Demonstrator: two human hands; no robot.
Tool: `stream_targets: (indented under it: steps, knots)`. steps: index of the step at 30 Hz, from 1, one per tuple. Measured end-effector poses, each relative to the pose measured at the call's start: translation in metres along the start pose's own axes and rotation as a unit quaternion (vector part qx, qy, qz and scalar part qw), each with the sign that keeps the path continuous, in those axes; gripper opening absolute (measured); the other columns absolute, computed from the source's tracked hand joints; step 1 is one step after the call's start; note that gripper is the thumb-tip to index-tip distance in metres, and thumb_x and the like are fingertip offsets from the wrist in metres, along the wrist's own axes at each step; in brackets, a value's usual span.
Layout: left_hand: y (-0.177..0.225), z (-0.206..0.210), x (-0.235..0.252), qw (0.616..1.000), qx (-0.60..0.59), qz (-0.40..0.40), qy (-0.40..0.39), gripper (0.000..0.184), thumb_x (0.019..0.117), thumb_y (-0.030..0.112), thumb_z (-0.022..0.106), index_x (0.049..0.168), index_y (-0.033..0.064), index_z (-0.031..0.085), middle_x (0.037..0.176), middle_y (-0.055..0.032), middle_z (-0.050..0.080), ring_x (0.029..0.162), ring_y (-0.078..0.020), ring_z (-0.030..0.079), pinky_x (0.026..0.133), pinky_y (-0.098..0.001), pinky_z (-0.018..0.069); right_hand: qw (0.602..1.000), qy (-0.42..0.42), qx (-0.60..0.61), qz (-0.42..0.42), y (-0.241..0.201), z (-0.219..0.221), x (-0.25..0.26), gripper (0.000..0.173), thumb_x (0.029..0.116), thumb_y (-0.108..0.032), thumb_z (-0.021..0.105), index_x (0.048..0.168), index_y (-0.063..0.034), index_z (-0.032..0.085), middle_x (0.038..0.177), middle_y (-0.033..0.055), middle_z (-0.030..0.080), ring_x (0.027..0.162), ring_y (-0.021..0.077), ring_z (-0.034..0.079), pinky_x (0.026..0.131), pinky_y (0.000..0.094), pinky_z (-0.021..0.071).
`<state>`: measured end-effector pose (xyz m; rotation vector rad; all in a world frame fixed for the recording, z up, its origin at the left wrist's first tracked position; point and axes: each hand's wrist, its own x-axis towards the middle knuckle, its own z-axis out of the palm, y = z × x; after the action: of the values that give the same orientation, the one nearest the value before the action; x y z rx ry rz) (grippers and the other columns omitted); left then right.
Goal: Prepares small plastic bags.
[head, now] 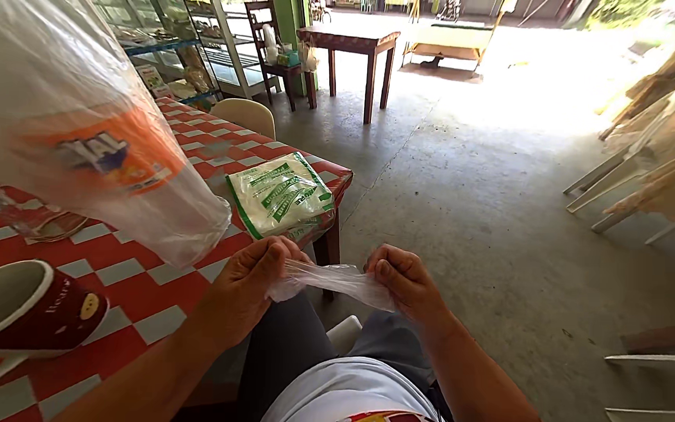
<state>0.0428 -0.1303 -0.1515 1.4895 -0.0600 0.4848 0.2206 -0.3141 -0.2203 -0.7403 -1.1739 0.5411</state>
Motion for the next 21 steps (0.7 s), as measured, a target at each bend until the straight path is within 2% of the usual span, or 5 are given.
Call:
stream_targets:
  steps: [7,10,15,18,21]
  knots:
    - [0.007,0.0,-0.003,0.99,-0.092,-0.022,-0.102,0.028,0.1052,0.039,0.052,0.099,0.0191,0.072,0.087,0.0044,0.073,0.084,-0.0061,0.072,0.086,-0.0259,0.0602,0.998,-0.008,0.067,0.012,0.0,0.002,0.0,0.023,0.1074,-0.032,0.053,0.095,-0.0183,0.066,0.081,-0.0132,0.062,0.076,-0.0059,0.059,0.07,0.0132,0.0496]
    - [0.012,0.0,-0.004,0.984,-0.086,-0.051,-0.147,0.028,0.1045,0.04,0.053,0.092,0.0218,0.071,0.076,0.0113,0.068,0.07,0.0044,0.065,0.067,-0.0123,0.0552,0.995,0.03,0.096,0.026,-0.001,0.006,-0.001,0.025,0.1063,-0.035,0.054,0.092,-0.0209,0.069,0.08,-0.0145,0.065,0.076,-0.0066,0.063,0.071,0.0131,0.053]
    - [0.012,-0.007,-0.002,0.981,-0.009,-0.063,-0.183,0.024,0.1034,0.037,0.059,0.087,0.0222,0.067,0.069,0.0148,0.057,0.057,0.0102,0.051,0.052,-0.0062,0.0427,0.968,-0.039,0.245,-0.027,-0.002,0.004,0.007,0.028,0.1075,-0.034,0.051,0.102,-0.0177,0.073,0.11,-0.0008,0.069,0.111,0.0143,0.064,0.102,0.035,0.0494]
    - [0.022,-0.009,0.001,0.985,0.011,-0.018,-0.173,0.021,0.1028,0.036,0.061,0.094,0.0208,0.072,0.09,0.0107,0.07,0.07,0.0081,0.061,0.059,-0.0075,0.0491,0.94,-0.07,0.335,0.0,-0.022,0.01,0.017,0.03,0.1073,-0.036,0.051,0.106,-0.0165,0.072,0.087,-0.006,0.072,0.082,0.0055,0.071,0.08,0.0253,0.0598]
    - [0.05,-0.013,-0.003,0.994,0.033,0.035,-0.098,0.021,0.1009,0.04,0.061,0.104,0.0233,0.074,0.098,0.0082,0.075,0.08,0.0046,0.068,0.069,-0.0103,0.0549,0.942,-0.129,0.31,-0.007,-0.044,0.01,0.037,0.023,0.1068,-0.034,0.053,0.115,-0.0167,0.066,0.082,-0.0083,0.069,0.072,-0.0017,0.066,0.066,0.0155,0.0549]
